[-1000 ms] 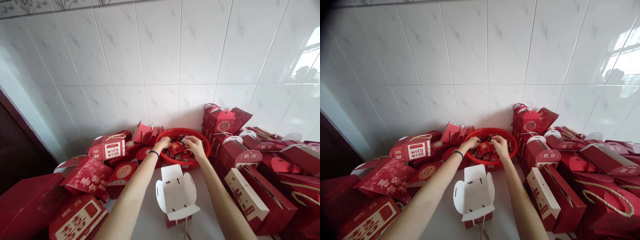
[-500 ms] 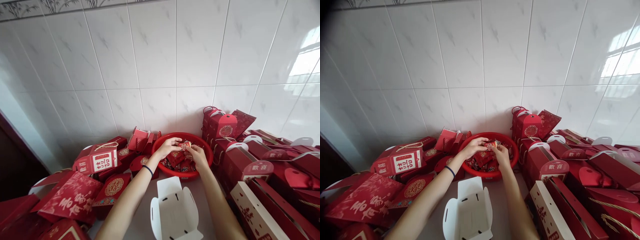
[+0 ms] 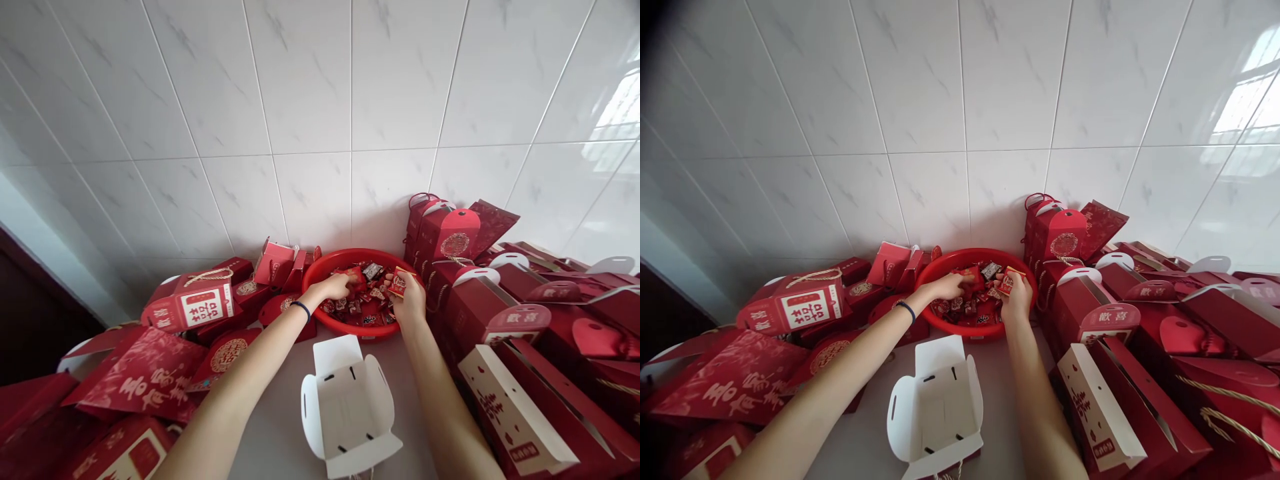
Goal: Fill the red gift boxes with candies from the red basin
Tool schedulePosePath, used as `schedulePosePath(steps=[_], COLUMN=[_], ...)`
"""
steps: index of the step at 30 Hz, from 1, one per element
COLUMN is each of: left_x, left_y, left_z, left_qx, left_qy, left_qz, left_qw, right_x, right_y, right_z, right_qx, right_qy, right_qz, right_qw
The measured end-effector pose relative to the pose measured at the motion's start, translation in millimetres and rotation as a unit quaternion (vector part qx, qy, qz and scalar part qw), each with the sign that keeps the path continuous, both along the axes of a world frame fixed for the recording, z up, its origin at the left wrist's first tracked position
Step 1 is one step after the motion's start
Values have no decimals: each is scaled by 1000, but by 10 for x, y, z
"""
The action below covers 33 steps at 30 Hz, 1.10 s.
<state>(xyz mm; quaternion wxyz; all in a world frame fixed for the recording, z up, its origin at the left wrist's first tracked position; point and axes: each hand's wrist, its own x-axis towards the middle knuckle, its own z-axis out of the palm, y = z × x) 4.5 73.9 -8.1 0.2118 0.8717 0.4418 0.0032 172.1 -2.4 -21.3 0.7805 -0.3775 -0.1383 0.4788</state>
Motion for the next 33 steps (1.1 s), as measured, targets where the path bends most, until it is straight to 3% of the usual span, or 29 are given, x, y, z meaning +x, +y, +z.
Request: schedulePosePath(steps=[3,8,13,19,25,33], left_x=[52,191,215,236,208,104], left_y=[44,51,-24,-37,19,42], left_z=[52,93,47,-42,-79,-43], left_qx=[34,7,-22,-28,-35,-33], left_qy=[18,69,107,117,55,-139], left_qz=[26,-1,-38,-41,-20,38], left_qw=[999,998,993,992,998,989], right_x=[17,48,36,37,41,37], right_y=[0,6,-25,-50,-79,-92], right_z=[-1,-10,39,73,102,126], right_qx=[8,24,15,6,-1,3], right_qy=[15,23,42,52,57,53], right_qz=[3,6,10,17,29,69], right_qw=[1000,999,999,998,998,996])
